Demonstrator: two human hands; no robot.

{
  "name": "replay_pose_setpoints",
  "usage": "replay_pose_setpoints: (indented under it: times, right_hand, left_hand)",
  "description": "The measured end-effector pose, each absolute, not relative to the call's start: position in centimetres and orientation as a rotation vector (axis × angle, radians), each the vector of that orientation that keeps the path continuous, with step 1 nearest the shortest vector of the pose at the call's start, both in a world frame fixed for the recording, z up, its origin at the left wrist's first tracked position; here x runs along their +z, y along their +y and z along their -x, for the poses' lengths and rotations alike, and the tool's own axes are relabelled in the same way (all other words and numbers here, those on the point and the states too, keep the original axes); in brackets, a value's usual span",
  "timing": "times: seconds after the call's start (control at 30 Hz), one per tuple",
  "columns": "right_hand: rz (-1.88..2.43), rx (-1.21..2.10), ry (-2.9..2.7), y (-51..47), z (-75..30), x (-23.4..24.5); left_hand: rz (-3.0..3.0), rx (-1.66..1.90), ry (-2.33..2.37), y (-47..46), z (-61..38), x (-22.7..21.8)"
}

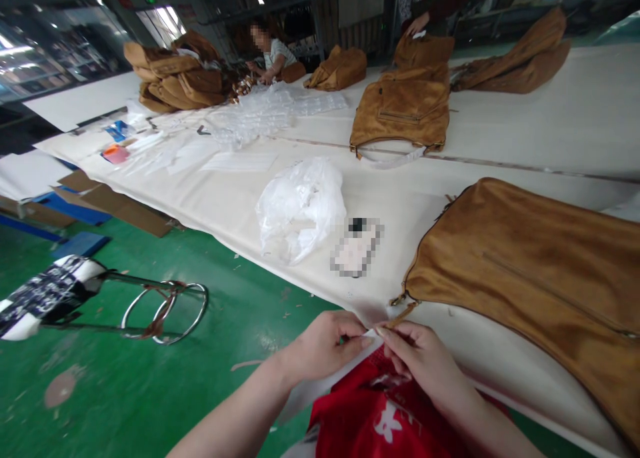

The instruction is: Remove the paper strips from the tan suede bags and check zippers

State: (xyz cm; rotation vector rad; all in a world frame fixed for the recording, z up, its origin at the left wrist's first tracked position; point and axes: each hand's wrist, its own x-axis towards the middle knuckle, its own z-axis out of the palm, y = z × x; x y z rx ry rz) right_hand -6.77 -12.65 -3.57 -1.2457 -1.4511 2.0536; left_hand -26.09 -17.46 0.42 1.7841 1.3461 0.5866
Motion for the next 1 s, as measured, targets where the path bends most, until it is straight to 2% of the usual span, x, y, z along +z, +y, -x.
replay_pose_setpoints:
  times: [0.2, 0.47, 0.8, 1.0]
  right_hand:
    - [1.327, 1.985, -1.547, -12.0, 4.9, -3.0]
    - [1.371, 1.673, -1.814, -10.7, 3.6, -3.0]
    - [1.395, 1.722, -1.545, -9.7, 1.1, -4.4]
    - [1.243, 2.012, -1.143, -9.7, 1.8, -3.8]
  left_hand:
    - [-1.851, 0.577, 1.514, -17.0, 24.5, 1.0]
    - [-1.788, 0.401, 1.572, -15.4, 23.0, 1.2]
    - [-1.902, 0.234, 1.783, -12.7, 20.1, 1.8]
    - [-1.971, 0.038, 1.941, -11.4, 17.7, 2.2]
